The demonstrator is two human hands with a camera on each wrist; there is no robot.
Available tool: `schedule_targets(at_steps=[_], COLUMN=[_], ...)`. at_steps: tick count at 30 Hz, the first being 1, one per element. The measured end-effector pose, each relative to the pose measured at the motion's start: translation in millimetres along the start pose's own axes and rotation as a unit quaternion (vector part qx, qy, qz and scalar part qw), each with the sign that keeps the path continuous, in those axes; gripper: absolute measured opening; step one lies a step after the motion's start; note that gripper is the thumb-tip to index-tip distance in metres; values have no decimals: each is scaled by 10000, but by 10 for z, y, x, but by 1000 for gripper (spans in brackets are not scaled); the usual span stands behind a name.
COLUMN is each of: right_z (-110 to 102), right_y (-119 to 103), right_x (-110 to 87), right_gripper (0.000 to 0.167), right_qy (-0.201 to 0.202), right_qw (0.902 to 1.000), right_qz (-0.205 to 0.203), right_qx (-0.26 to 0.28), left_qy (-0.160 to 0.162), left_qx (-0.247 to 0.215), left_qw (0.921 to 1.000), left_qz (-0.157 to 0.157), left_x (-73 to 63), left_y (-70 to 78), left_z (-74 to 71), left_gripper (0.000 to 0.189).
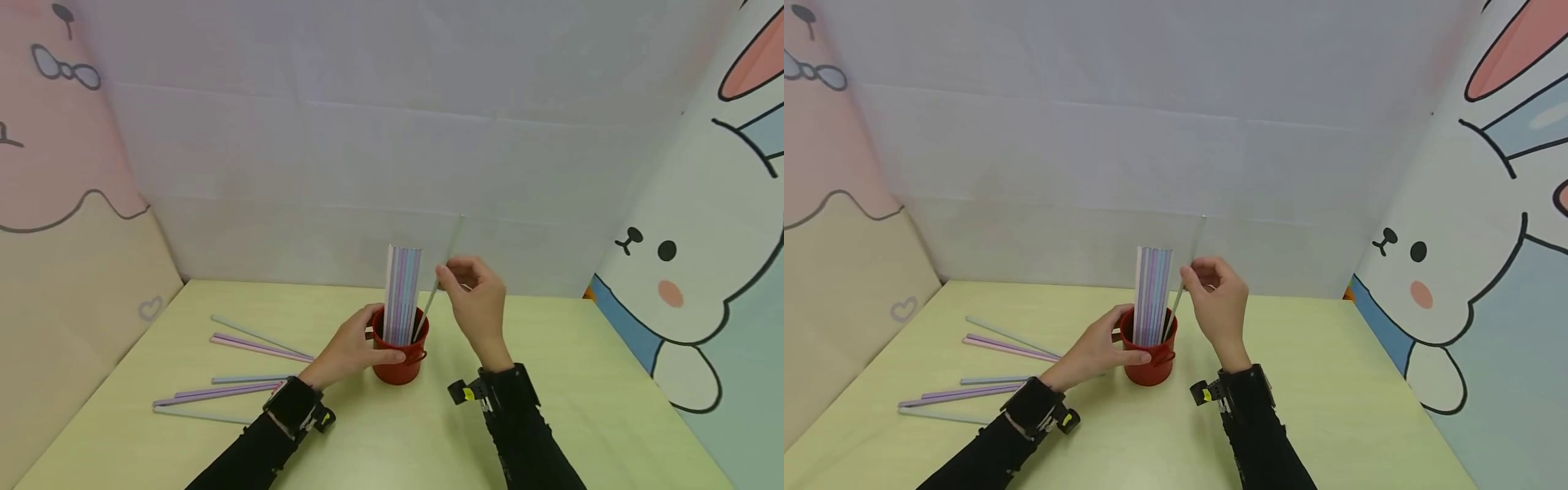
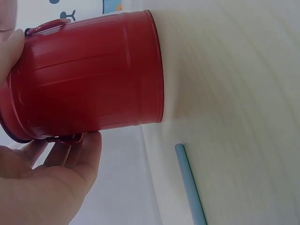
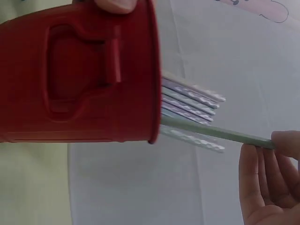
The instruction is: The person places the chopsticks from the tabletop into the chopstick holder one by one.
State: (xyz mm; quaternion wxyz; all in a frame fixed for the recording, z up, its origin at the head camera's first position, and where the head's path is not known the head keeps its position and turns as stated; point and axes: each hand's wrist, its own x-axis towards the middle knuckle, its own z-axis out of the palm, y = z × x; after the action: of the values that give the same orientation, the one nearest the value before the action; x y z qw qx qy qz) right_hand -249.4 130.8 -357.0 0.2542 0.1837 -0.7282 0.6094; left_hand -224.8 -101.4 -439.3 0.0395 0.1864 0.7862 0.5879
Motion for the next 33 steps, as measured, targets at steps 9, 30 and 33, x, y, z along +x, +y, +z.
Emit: schedule_targets(at_steps=[9, 30, 33], right_z=[114, 207, 209], right_y=[250, 446, 451], right_x=[-96, -206, -203], right_gripper=[17, 15, 15], right_qy=[-386, -753, -789], right_qw=[9964, 9822, 9816], right_qz=[416, 1156, 1188], right_qx=[-623, -1273, -1272], left_qy=[31, -33, -40], left_qx=[32, 23, 11], left_qw=[10000, 10000, 10000], left_qz=[-40, -15, -27], left_x=[-12, 8, 8], left_y=[13, -18, -21], left_z=[-29, -8, -10], left_gripper=[92, 91, 91])
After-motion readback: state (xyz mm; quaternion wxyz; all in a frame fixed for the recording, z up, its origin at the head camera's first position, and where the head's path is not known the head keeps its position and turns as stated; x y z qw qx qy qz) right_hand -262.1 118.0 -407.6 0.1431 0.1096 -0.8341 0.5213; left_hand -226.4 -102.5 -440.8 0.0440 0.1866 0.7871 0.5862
